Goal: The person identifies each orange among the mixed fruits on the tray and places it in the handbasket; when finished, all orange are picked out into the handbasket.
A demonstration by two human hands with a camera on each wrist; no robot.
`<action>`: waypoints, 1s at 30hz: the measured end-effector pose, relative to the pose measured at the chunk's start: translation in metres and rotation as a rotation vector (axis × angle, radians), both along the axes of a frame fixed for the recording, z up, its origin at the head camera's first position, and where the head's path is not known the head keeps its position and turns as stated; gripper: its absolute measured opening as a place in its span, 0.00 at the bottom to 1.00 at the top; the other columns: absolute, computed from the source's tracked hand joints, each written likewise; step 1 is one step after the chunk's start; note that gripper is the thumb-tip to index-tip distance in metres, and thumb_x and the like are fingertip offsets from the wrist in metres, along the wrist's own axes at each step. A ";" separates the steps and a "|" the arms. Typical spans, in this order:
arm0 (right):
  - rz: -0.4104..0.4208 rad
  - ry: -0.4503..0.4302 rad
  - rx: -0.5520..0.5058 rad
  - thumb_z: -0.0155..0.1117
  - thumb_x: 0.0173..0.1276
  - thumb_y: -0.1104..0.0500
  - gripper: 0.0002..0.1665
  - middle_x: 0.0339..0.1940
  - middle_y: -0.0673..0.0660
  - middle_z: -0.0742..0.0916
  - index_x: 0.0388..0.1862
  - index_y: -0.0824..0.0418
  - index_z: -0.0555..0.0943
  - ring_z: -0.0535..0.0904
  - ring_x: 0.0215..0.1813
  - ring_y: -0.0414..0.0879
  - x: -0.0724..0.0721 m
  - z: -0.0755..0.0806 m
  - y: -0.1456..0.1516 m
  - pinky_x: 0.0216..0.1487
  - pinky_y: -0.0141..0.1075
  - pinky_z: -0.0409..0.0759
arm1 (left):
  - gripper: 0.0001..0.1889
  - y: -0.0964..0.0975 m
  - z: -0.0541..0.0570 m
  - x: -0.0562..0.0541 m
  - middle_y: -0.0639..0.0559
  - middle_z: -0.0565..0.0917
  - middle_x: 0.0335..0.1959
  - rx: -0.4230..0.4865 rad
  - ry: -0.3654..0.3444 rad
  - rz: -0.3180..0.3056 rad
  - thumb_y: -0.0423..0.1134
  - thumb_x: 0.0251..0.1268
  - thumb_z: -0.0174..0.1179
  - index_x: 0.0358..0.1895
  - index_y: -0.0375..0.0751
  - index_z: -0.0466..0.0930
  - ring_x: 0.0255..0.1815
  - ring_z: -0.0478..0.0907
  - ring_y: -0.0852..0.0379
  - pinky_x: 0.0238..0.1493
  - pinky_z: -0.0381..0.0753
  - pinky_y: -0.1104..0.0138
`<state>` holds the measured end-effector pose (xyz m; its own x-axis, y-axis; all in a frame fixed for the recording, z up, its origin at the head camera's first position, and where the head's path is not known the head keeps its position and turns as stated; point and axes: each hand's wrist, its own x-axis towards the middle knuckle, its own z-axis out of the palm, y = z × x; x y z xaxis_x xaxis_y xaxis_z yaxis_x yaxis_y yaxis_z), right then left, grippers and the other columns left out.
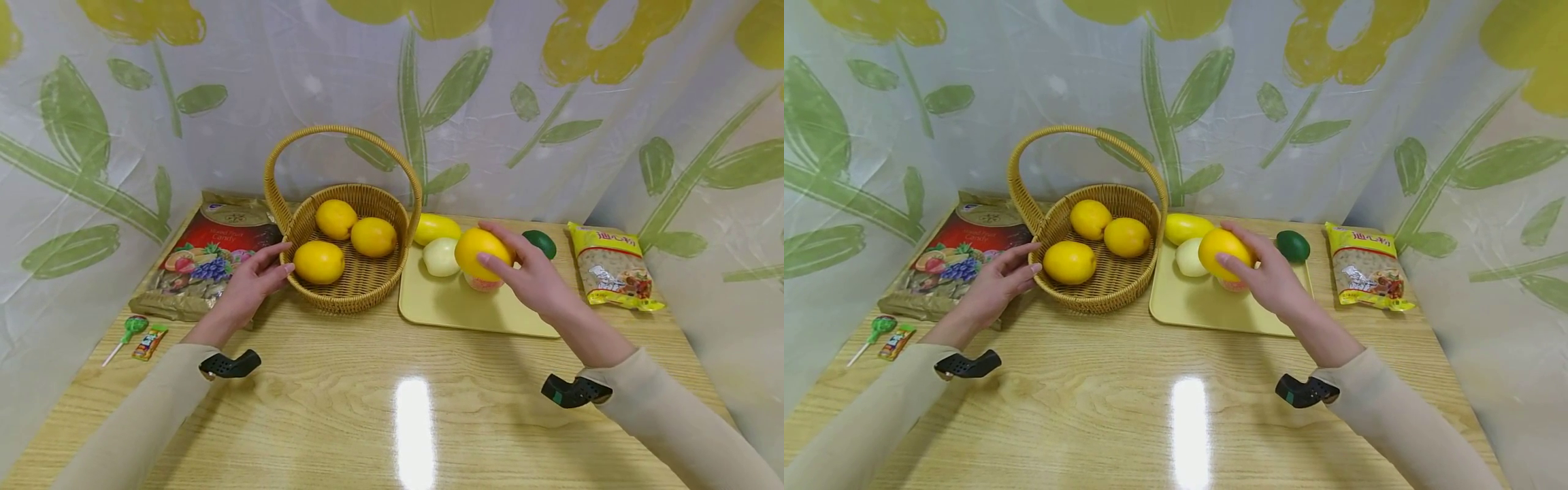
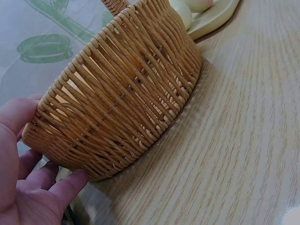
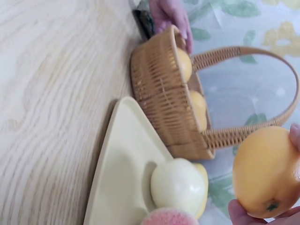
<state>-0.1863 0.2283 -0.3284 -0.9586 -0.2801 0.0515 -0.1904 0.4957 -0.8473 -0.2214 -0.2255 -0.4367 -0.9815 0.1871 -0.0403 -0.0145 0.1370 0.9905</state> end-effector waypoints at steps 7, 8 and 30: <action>0.014 -0.013 -0.026 0.59 0.74 0.49 0.34 0.75 0.52 0.66 0.77 0.45 0.63 0.68 0.64 0.52 0.004 0.002 -0.009 0.65 0.49 0.67 | 0.33 0.001 0.000 -0.001 0.40 0.60 0.74 0.006 -0.001 -0.001 0.48 0.72 0.57 0.75 0.43 0.59 0.63 0.70 0.64 0.55 0.78 0.72; 0.017 -0.013 -0.027 0.59 0.74 0.49 0.34 0.74 0.52 0.67 0.76 0.45 0.63 0.68 0.64 0.51 0.004 0.003 -0.009 0.65 0.49 0.68 | 0.33 0.001 0.000 -0.001 0.40 0.60 0.74 0.006 0.000 -0.001 0.48 0.72 0.57 0.75 0.43 0.59 0.62 0.70 0.64 0.55 0.78 0.72; 0.062 -0.077 -0.101 0.63 0.71 0.49 0.32 0.66 0.52 0.74 0.73 0.41 0.68 0.72 0.46 0.52 -0.007 0.011 -0.046 0.34 0.32 0.76 | 0.33 0.001 0.002 0.000 0.39 0.60 0.74 -0.001 0.000 0.003 0.48 0.72 0.57 0.75 0.43 0.60 0.60 0.71 0.65 0.54 0.78 0.72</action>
<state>-0.1934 0.1822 -0.3178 -0.9420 -0.3356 0.0096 -0.1503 0.3962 -0.9058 -0.2212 -0.2245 -0.4351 -0.9821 0.1841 -0.0407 -0.0151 0.1382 0.9903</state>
